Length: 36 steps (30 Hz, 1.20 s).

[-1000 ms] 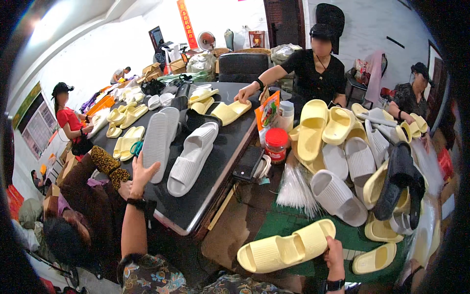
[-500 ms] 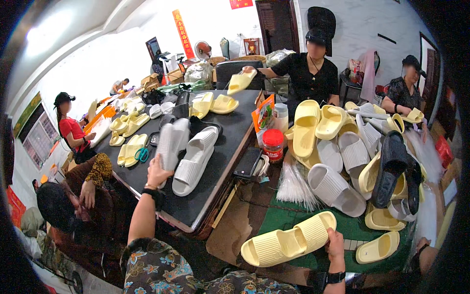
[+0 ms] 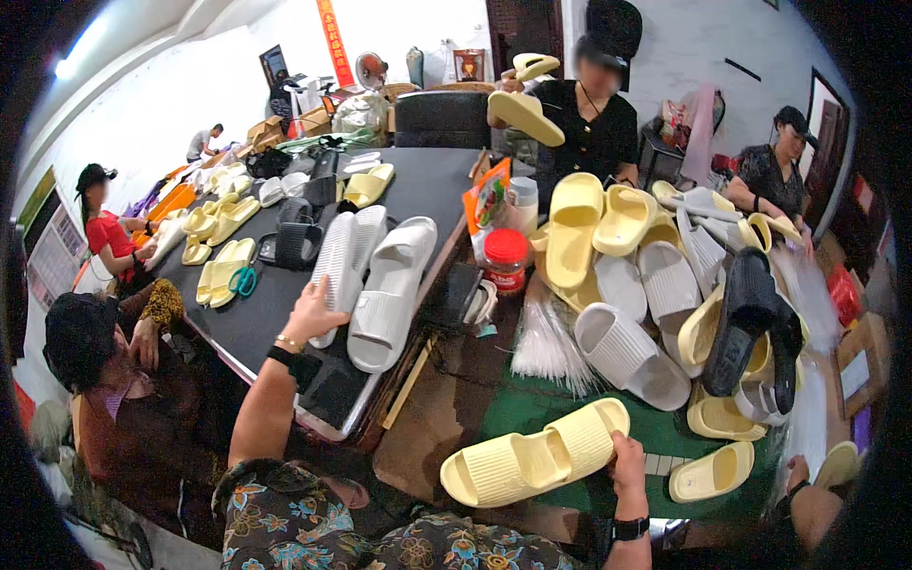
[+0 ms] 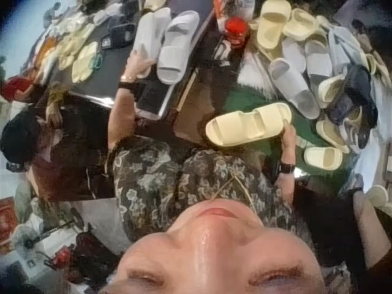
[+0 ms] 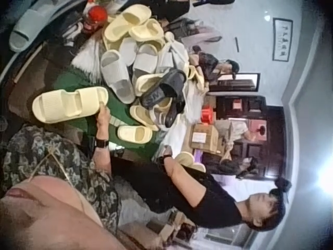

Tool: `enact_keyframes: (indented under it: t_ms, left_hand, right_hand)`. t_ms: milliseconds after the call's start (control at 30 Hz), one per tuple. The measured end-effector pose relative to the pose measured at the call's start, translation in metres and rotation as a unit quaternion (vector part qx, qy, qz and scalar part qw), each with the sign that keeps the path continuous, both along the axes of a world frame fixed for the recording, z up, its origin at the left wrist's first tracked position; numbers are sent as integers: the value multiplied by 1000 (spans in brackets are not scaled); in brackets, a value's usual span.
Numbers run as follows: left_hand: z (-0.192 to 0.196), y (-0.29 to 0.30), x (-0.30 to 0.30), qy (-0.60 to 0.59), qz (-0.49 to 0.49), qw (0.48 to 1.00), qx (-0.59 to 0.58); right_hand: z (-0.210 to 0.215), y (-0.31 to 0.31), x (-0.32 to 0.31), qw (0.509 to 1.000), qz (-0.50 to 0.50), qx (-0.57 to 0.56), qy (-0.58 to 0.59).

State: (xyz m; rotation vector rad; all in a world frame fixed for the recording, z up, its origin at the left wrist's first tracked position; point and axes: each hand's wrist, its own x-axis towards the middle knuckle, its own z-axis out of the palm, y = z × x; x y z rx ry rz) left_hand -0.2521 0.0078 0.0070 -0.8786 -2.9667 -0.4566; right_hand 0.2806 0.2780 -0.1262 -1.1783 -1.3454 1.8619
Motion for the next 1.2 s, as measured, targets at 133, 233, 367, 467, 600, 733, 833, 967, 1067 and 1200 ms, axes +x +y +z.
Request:
enact_keyframes:
  t_ms: [133, 233, 367, 467, 600, 733, 833, 967, 1067, 1200]
  left_hand:
    - [18, 4, 13, 120, -25, 992, 10]
    - [58, 17, 94, 70, -146, 975, 150]
    - [38, 25, 192, -307, -239, 901, 194]
    - [-10, 34, 225, -368, -190, 896, 159]
    - [-62, 47, 273, -621, -48, 673, 398]
    - [-64, 50, 255, -453, -68, 751, 476]
    - [-35, 23, 203, -380, -73, 760, 522]
    - [-1, 43, 187, -403, -147, 800, 419]
    - [-16, 94, 188, -420, -277, 812, 297]
    - [-47, 143, 209, -103, -345, 901, 241]
  right_hand:
    - [11, -3, -6, 999, -23, -35, -14]
    - [-19, 11, -2, 999, -13, 23, 19]
    - [14, 10, -20, 994, -83, 36, 55]
    - [27, 13, -15, 996, -44, 9, 73]
    - [23, 3, -15, 988, -72, -12, 135]
    - [6, 20, 14, 977, -186, 51, 97]
    - [41, 48, 48, 978, -171, 58, 106]
    - [78, 67, 52, 990, 78, 91, -72]
    - [87, 75, -10, 952, 245, 163, -88]
    - [64, 67, -71, 925, 160, 326, -110]
